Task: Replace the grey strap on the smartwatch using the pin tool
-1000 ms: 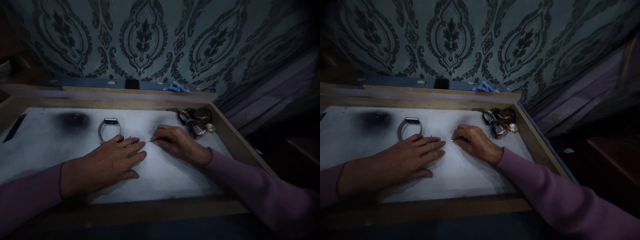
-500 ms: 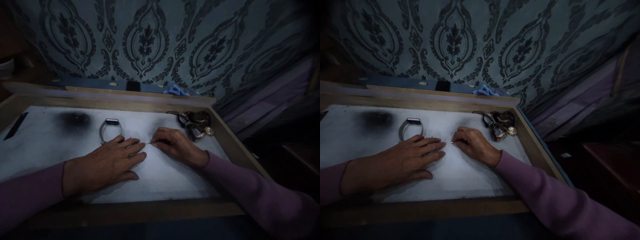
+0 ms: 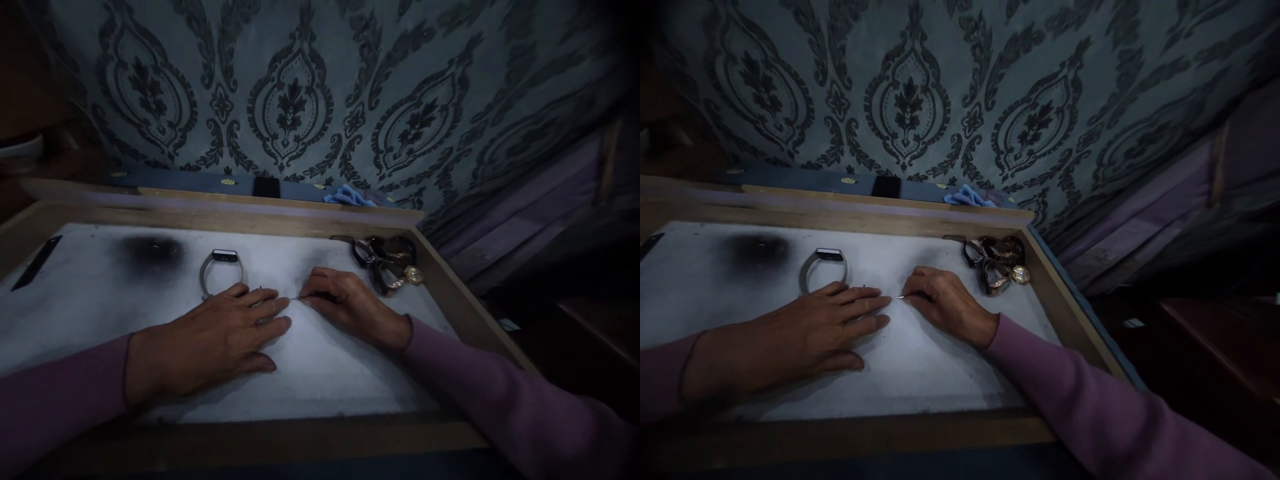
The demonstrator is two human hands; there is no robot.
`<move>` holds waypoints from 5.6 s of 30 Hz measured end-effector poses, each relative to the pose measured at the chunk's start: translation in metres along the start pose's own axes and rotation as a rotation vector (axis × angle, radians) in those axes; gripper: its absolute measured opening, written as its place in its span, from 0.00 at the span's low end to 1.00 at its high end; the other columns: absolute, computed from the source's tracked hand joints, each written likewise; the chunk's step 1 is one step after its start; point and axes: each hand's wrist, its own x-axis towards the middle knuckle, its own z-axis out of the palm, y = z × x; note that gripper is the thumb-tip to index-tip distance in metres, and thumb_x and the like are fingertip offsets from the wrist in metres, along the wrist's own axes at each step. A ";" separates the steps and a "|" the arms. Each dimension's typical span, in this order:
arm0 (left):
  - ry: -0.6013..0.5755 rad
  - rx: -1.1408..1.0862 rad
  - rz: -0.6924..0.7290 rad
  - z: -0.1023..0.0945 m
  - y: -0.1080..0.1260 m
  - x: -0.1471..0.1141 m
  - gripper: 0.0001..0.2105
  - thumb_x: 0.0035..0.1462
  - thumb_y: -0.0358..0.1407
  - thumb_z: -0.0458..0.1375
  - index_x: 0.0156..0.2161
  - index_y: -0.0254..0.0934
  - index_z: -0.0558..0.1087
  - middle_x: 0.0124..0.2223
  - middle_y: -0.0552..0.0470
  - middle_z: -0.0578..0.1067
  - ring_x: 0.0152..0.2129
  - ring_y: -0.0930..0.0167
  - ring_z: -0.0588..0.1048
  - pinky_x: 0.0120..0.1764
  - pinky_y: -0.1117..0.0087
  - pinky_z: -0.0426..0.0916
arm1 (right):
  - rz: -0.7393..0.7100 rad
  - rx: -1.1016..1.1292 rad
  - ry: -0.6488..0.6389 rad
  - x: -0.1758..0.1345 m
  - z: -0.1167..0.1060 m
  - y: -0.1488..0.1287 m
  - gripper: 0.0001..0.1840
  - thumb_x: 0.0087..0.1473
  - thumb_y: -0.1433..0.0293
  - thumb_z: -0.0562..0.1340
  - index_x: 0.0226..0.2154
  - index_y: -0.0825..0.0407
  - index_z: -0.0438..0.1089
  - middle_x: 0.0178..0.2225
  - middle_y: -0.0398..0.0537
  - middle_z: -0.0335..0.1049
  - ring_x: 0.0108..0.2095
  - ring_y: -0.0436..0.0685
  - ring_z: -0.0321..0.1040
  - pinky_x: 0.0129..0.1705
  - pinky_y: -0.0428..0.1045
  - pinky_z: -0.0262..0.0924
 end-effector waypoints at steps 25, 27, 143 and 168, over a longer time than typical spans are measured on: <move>-0.063 -0.009 -0.001 -0.005 -0.004 -0.001 0.21 0.70 0.47 0.46 0.61 0.38 0.64 0.64 0.45 0.66 0.60 0.59 0.64 0.53 0.58 0.61 | -0.131 -0.120 0.006 0.001 0.001 0.006 0.09 0.62 0.74 0.58 0.34 0.55 0.74 0.31 0.48 0.71 0.30 0.52 0.67 0.33 0.47 0.60; -0.079 -0.003 -0.001 -0.006 -0.004 -0.001 0.22 0.70 0.47 0.46 0.61 0.37 0.64 0.64 0.45 0.66 0.61 0.59 0.63 0.54 0.58 0.61 | -0.131 -0.109 0.007 0.002 0.001 0.006 0.09 0.62 0.74 0.58 0.34 0.55 0.74 0.31 0.49 0.71 0.30 0.53 0.68 0.33 0.47 0.60; -0.116 -0.028 -0.013 -0.006 -0.008 -0.006 0.24 0.68 0.50 0.47 0.62 0.40 0.61 0.66 0.44 0.64 0.63 0.59 0.60 0.57 0.57 0.56 | -0.118 -0.082 0.033 0.004 0.004 0.003 0.09 0.63 0.74 0.57 0.33 0.54 0.73 0.30 0.48 0.71 0.30 0.52 0.68 0.31 0.46 0.60; -0.079 -0.116 -0.067 -0.011 -0.011 -0.009 0.24 0.70 0.47 0.46 0.64 0.38 0.58 0.63 0.42 0.66 0.58 0.62 0.67 0.56 0.60 0.60 | -0.120 -0.074 0.074 0.002 0.010 0.002 0.08 0.63 0.73 0.58 0.32 0.54 0.72 0.30 0.48 0.71 0.31 0.53 0.67 0.33 0.48 0.62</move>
